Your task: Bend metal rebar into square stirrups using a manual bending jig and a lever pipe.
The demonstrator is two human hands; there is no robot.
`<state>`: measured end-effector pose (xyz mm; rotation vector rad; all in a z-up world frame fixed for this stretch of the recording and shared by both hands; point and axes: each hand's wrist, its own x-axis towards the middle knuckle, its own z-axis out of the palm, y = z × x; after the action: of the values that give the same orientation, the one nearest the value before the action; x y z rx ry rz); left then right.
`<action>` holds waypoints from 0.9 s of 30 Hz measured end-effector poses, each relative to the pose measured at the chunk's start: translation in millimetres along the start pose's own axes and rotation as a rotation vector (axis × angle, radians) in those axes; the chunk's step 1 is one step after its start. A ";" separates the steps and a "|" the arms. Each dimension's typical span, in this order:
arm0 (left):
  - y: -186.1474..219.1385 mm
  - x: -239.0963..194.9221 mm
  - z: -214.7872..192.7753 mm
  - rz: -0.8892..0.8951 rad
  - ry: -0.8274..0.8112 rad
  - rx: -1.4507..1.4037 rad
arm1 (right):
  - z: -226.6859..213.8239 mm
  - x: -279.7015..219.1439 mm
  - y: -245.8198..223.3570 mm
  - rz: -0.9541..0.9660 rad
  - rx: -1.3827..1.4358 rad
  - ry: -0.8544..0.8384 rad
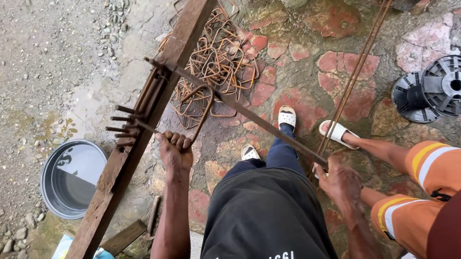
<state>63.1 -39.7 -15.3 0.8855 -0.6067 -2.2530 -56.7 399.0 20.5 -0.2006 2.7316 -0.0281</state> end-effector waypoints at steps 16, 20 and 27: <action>1.9 -6.8 10.6 0.031 0.076 0.050 | -11.8 7.8 2.8 -0.097 0.132 -0.137; 0.7 -4.2 7.3 0.032 0.067 0.031 | -25.6 -2.8 -2.1 -0.160 0.167 -0.107; -0.2 0.0 1.0 0.022 0.078 0.008 | 3.0 5.3 10.0 -0.200 0.103 -0.015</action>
<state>62.3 -39.4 -14.7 0.9610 -0.5880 -2.1870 -61.7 408.2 15.2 -0.4405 2.6761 -0.2220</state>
